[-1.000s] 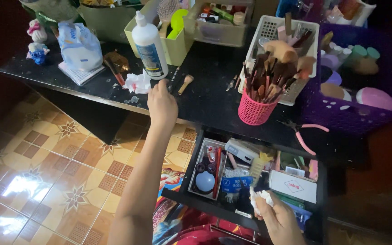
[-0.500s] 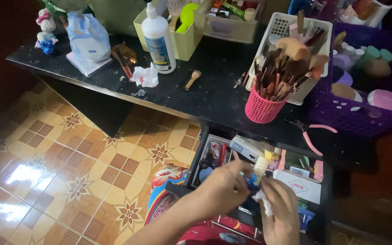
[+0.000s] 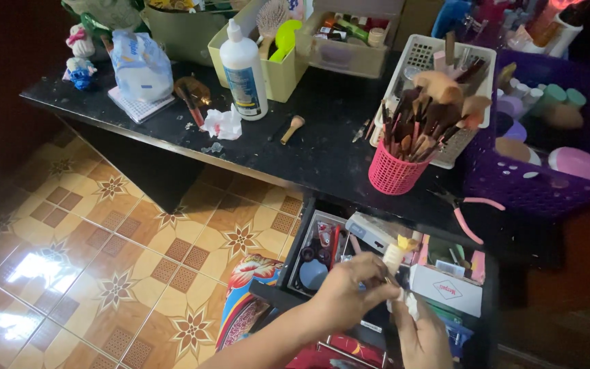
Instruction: The person removes makeup brushes and small cosmetic items from a drawer, wipes them with a tissue, and places them back into the drawer or onto the vanity surface. The person also moves a pink brush holder and other items within the drawer to reorganize the space.
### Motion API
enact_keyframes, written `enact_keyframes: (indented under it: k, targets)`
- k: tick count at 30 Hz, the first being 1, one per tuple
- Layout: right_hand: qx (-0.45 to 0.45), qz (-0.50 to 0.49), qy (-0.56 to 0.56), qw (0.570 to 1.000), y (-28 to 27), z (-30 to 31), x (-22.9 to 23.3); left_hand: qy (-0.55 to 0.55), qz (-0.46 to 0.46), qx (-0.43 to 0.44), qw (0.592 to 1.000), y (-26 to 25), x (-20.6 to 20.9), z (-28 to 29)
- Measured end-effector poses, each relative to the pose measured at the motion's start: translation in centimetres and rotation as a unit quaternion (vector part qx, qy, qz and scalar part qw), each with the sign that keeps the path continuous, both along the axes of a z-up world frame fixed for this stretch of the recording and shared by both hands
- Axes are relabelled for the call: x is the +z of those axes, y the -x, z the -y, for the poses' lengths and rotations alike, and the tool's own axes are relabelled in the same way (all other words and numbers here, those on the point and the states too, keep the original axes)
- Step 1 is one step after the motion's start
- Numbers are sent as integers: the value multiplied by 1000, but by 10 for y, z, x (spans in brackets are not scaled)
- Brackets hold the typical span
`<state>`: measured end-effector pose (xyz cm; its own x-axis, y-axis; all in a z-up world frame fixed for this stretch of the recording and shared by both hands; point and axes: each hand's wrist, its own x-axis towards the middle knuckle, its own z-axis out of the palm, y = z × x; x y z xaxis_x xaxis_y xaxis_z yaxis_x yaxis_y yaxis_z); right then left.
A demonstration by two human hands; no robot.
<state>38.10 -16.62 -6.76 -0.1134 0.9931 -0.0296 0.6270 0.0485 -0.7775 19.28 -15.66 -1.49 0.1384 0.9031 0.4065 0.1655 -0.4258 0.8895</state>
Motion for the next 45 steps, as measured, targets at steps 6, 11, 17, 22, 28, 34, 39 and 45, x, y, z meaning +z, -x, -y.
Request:
enact_keyframes:
  k: [6,11,17,22,28,34,39,45]
  targets:
    - [-17,-5,21,1000,-3,-3,-7,49,32,31,998,10,6,-8]
    - [-45,-32,32,998,3,4,11,32,17,-33,999,7,6,-4]
    - [-87,-15,118,989,5,1,25,86,52,101,990,37,38,-32]
    - [-90,-16,142,986,6,3,31,-80,-111,269,953,52,99,-62]
    - [-59,-30,142,988,4,3,37,-232,-17,304,924,42,98,-135]
    - [-59,-36,165,984,2,2,37,-221,-93,291,926,30,82,-175]
    - [-39,-44,148,987,-1,2,33,-309,-154,294,891,18,84,-170]
    - [-59,-10,183,981,3,1,37,-232,-217,308,897,19,73,-178]
